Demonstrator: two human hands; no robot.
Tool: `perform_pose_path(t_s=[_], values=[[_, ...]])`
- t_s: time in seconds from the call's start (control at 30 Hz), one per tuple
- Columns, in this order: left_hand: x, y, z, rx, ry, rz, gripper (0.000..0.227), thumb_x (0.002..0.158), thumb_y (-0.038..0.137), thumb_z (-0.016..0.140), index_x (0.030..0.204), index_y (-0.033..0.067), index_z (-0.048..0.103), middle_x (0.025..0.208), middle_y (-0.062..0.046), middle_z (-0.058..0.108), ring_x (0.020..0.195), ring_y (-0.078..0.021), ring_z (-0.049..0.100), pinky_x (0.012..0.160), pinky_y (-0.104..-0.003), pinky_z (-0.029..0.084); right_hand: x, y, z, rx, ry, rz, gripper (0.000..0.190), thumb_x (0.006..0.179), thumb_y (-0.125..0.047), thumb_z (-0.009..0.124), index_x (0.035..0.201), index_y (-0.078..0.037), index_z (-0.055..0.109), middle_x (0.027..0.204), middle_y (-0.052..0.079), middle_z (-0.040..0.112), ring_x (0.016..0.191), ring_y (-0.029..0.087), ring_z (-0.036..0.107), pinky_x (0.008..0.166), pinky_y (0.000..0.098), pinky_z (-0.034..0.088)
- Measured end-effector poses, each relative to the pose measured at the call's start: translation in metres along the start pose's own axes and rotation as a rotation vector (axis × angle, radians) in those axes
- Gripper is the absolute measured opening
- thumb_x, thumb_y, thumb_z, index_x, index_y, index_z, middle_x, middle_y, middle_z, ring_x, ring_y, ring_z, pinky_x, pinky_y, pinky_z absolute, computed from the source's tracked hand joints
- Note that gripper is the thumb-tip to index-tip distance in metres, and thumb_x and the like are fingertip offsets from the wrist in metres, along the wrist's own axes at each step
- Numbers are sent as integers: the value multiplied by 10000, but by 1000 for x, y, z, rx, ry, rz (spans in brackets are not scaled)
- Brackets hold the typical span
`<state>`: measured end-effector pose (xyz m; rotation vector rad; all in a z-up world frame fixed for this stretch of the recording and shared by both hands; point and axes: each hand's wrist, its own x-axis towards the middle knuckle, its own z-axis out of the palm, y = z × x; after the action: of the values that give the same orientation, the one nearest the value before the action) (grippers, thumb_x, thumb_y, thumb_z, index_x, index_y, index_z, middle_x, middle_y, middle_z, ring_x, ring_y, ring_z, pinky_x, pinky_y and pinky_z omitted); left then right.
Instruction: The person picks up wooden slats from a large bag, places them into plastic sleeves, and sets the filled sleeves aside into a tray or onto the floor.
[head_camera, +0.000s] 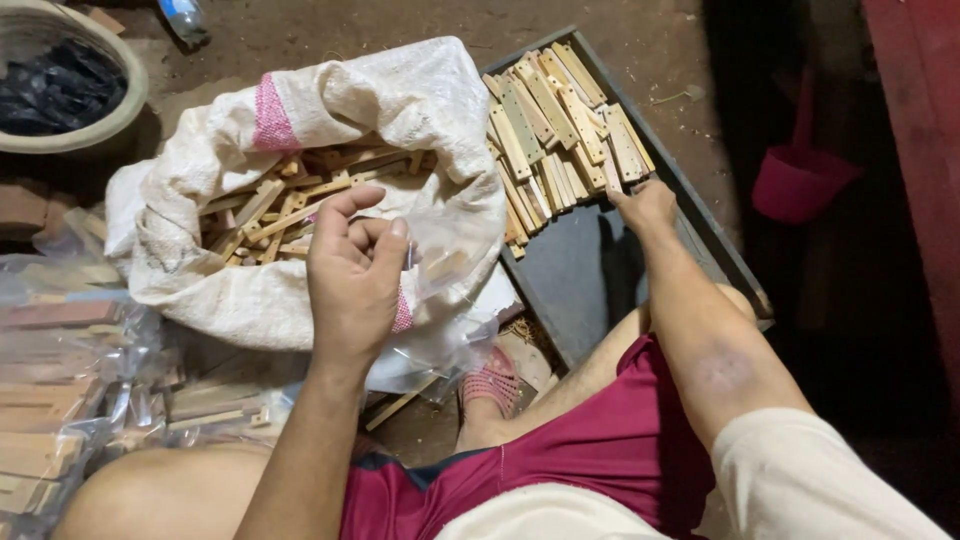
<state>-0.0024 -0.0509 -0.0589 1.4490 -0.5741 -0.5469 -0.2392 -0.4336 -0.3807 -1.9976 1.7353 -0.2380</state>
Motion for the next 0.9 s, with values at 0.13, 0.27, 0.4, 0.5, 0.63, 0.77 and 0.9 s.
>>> perform_pose_path(t_s=[0.13, 0.27, 0.4, 0.5, 0.63, 0.77, 0.9], values=[[7, 0, 3, 6, 2, 7, 351, 992, 26, 609, 1327, 16, 504, 792, -133, 653, 677, -144, 655, 651, -243, 550, -3, -9, 8, 148, -86, 107, 509, 766, -489, 900, 1016, -60, 790, 991, 229, 753, 930, 408, 720, 703, 470, 608], [8, -4, 3, 10, 6, 5, 357, 985, 29, 623, 1322, 7, 507, 782, -138, 655, 664, -146, 653, 642, -246, 548, 15, 15, 29, 136, -48, 99, 362, 727, -483, 919, 899, -182, 815, 873, 123, 766, 897, 382, 733, 705, 496, 625], [10, -1, 2, 26, 11, 17, 354, 990, 35, 620, 1321, 0, 501, 784, -138, 653, 669, -144, 651, 646, -243, 542, -14, -14, -47, 22, 51, 27, 347, 780, -470, 862, 952, -173, 815, 926, 177, 768, 958, 425, 725, 821, 524, 591], [12, 1, 0, 43, 42, 16, 361, 982, 35, 619, 1326, 29, 509, 786, -102, 644, 672, -121, 630, 646, -234, 533, -64, -63, -143, -27, 209, -130, 283, 825, -398, 806, 990, -168, 821, 889, 129, 760, 917, 369, 733, 783, 497, 589], [11, 5, -3, 163, -32, 50, 376, 933, -42, 594, 1295, 33, 524, 757, 5, 582, 618, -77, 491, 547, -215, 402, -148, -138, -251, 291, 161, -564, 166, 1059, -92, 741, 1153, 43, 763, 963, 114, 722, 766, 169, 625, 668, 280, 519], [4, 14, 0, 194, -75, 69, 343, 937, -22, 577, 1271, 33, 524, 745, 6, 584, 612, -82, 506, 545, -228, 434, -199, -185, -307, 466, -125, -885, 131, 1240, 141, 656, 1363, 174, 625, 1141, 257, 667, 815, 207, 567, 642, 235, 433], [2, 12, -5, 198, -74, 42, 363, 943, -26, 562, 1296, 37, 509, 752, 4, 589, 603, -86, 532, 502, -226, 457, -254, -268, -295, 285, -205, -1164, 425, 858, 164, 825, 1245, 254, 674, 1269, 332, 685, 927, 311, 664, 700, 321, 520]])
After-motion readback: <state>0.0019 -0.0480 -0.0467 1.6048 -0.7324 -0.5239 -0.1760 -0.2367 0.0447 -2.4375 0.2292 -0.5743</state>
